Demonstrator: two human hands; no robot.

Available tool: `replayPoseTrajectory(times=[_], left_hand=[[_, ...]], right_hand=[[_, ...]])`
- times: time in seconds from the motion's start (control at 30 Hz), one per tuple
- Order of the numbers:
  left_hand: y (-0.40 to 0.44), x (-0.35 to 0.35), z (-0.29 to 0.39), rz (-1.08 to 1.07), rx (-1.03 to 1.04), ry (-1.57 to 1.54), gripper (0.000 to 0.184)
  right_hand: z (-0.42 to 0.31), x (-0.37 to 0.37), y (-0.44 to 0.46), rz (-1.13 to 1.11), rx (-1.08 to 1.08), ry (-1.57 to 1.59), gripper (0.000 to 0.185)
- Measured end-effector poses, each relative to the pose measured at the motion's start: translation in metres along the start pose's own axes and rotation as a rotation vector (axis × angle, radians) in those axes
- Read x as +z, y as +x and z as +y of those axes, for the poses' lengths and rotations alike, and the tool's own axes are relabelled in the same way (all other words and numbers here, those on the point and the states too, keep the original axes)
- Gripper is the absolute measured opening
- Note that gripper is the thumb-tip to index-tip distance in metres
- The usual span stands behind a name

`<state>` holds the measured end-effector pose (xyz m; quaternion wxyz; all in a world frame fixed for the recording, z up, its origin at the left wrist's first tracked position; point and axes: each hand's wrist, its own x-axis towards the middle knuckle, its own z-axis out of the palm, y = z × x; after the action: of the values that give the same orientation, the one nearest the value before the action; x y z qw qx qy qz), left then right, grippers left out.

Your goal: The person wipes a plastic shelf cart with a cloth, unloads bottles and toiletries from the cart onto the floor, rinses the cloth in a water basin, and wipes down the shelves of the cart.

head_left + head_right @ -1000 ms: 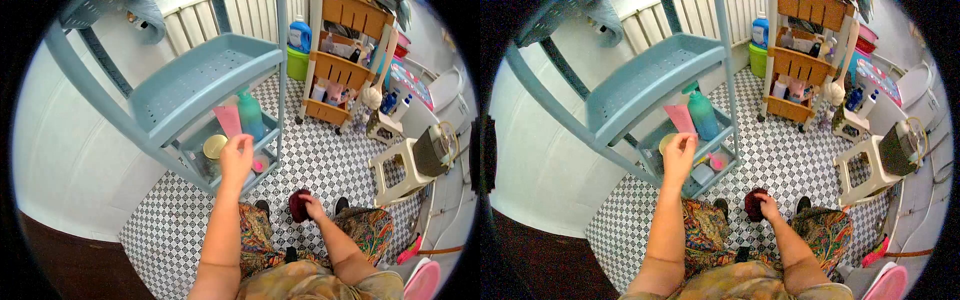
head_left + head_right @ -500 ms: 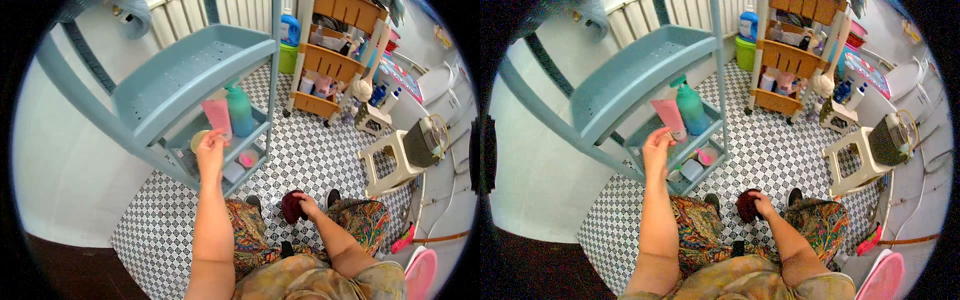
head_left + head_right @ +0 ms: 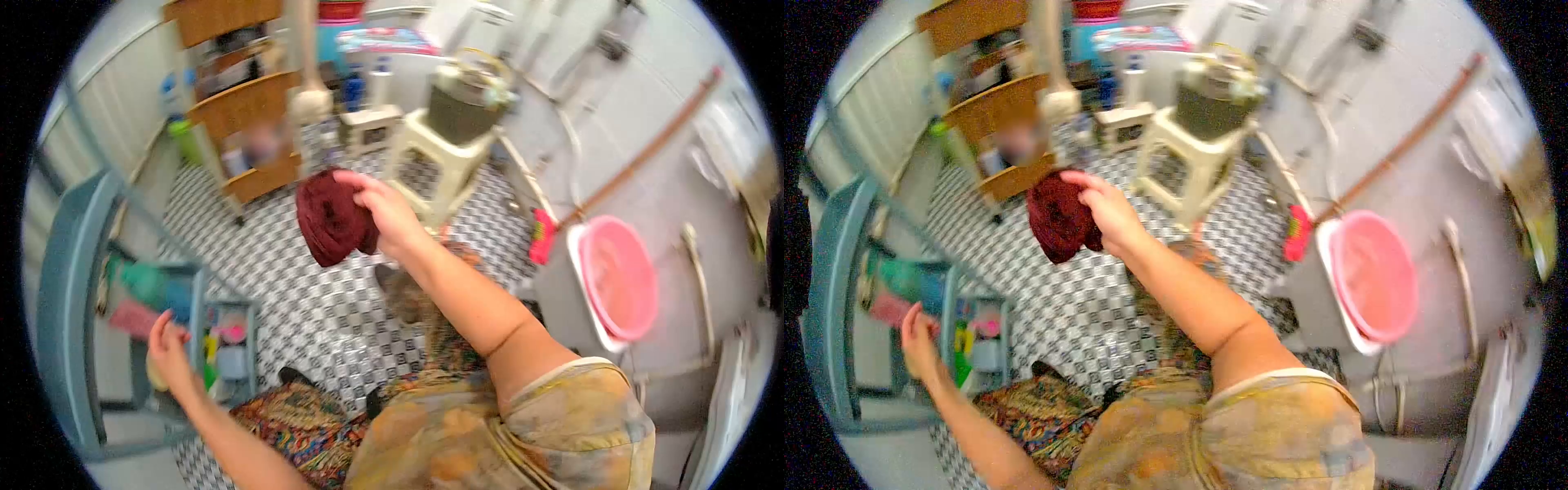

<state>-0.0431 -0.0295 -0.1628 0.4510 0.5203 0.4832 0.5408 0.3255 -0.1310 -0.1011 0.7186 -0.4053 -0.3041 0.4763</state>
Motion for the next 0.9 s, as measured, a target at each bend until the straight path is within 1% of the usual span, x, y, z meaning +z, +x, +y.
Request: replayPoseTrajectory(times=[0.03,0.1,0.17,0.23,0.3,0.37,0.4,0.43,0.47,0.5,0.53,0.57,0.6,0.63,0.67,0.7,0.73,0.8,0.87,0.9], left_hand=[[0.002,0.005,-0.002,-0.003,-0.004,-0.009,0.022],[0.002,0.021,0.002,-0.025,-0.039,-0.044,0.022],[0.003,0.031,-0.004,-0.091,0.019,-0.063,0.023],[0.005,0.047,0.003,-0.142,0.020,-0.048,0.023],[0.004,0.052,0.004,-0.151,0.062,-0.039,0.023],[0.005,0.056,0.002,-0.160,0.064,-0.048,0.023],[0.006,0.055,0.000,-0.166,0.058,-0.031,0.023],[0.006,0.050,0.000,-0.153,0.057,-0.009,0.023],[0.000,0.054,0.009,-0.112,0.082,0.089,0.022],[-0.006,0.055,0.015,-0.072,0.085,0.104,0.021],[-0.005,0.052,0.011,-0.067,0.138,0.105,0.020],[-0.005,0.050,0.011,-0.022,0.122,0.154,0.020],[-0.012,0.050,0.021,0.007,0.093,0.152,0.020],[-0.015,0.050,0.022,0.034,0.100,0.110,0.020],[-0.021,0.049,0.030,0.059,0.108,0.126,0.019],[-0.026,0.050,0.038,0.100,0.057,0.117,0.020],[-0.027,0.048,0.037,0.137,0.078,0.094,0.019],[-0.025,0.042,0.036,0.185,0.042,0.016,0.018],[-0.023,0.037,0.036,0.196,0.068,-0.030,0.017],[-0.023,0.036,0.037,0.200,0.086,-0.053,0.016]], right_hand=[[-0.030,-0.007,-0.009,0.061,-0.114,-0.110,0.041],[-0.084,-0.030,-0.036,0.176,-0.258,-0.297,0.039],[-0.128,-0.070,-0.068,0.313,-0.449,-0.541,0.038],[-0.180,-0.111,-0.107,0.500,-0.469,-0.704,0.039],[-0.217,-0.144,-0.152,0.739,-0.525,-0.858,0.040],[-0.244,-0.196,-0.196,0.944,-0.497,-0.974,0.039],[-0.253,-0.242,-0.218,1.006,-0.518,-1.178,0.039],[-0.255,-0.268,-0.237,1.057,-0.488,-1.264,0.039],[-0.253,-0.290,-0.252,1.156,-0.411,-1.200,0.038],[-0.251,-0.318,-0.266,1.209,-0.310,-1.244,0.037],[-0.239,-0.310,-0.272,1.247,-0.299,-1.030,0.037],[-0.234,-0.346,-0.293,1.189,-0.254,-1.184,0.036],[-0.229,-0.386,-0.312,1.175,-0.214,-1.321,0.037],[-0.229,-0.382,-0.318,1.031,-0.148,-1.413,0.039],[-0.226,-0.405,-0.327,1.047,-0.073,-1.586,0.041],[-0.228,-0.438,-0.337,1.003,0.036,-1.794,0.042],[-0.227,-0.520,-0.357,0.955,0.052,-1.902,0.042],[-0.236,-0.360,-0.298,0.590,0.390,-1.650,0.034],[-0.241,-0.410,-0.275,0.742,0.624,-1.734,0.035],[-0.250,-0.439,-0.261,0.790,0.482,-1.851,0.032]])
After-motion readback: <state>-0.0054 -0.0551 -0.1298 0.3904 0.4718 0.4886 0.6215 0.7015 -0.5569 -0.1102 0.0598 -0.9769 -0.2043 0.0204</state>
